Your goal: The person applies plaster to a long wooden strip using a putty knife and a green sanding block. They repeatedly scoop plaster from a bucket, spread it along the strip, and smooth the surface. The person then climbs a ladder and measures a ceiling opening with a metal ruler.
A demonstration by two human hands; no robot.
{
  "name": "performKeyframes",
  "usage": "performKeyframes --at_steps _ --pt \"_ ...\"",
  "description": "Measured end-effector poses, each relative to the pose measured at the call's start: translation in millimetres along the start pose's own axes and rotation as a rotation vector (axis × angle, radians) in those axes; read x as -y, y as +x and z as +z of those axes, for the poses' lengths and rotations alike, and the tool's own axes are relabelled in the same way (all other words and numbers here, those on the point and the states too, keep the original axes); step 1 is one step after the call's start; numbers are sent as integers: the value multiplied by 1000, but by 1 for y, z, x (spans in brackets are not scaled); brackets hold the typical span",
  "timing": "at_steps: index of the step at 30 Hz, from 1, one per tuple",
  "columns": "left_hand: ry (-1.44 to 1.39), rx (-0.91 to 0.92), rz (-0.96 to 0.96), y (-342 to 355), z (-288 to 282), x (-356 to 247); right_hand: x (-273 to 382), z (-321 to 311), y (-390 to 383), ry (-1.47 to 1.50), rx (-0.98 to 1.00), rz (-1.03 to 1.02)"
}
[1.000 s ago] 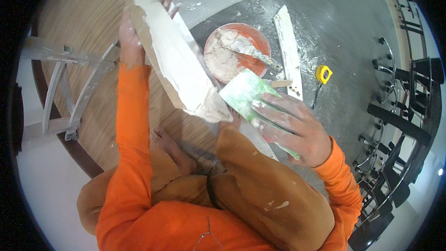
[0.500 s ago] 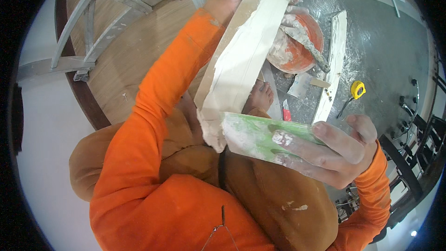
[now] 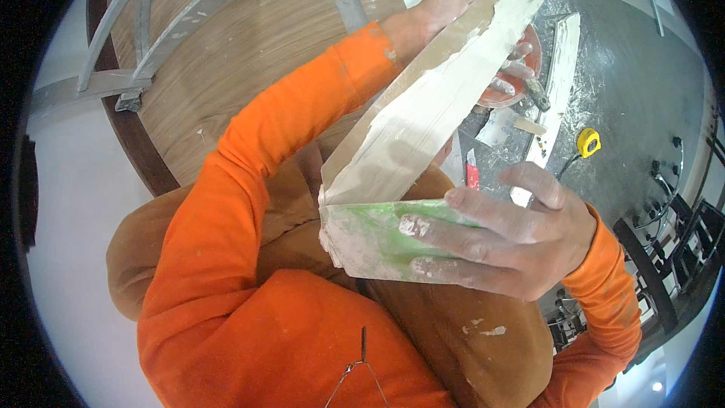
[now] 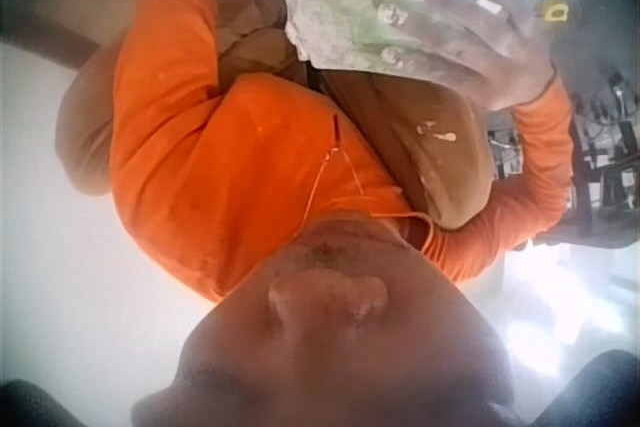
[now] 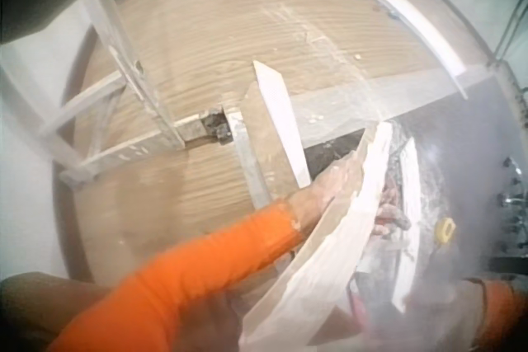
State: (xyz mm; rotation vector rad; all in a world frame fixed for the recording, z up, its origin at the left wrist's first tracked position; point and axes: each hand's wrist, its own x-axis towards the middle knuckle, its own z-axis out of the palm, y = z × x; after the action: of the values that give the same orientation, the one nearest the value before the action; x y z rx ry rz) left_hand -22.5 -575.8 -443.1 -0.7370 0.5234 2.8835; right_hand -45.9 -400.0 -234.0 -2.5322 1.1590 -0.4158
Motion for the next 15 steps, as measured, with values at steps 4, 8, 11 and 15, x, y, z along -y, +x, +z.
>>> performKeyframes --at_steps 4,8,11,15 --pt "34 -71 50 -17 22 -16 0 -5 -7 -3 40 88" --pt "148 114 260 55 -40 -1 -5 -15 1 -6 105 94" --pt "264 125 263 22 14 -6 -6 -18 -13 -58 74 177" --pt "383 105 255 -5 12 -18 -9 -21 -16 -78 89 198"
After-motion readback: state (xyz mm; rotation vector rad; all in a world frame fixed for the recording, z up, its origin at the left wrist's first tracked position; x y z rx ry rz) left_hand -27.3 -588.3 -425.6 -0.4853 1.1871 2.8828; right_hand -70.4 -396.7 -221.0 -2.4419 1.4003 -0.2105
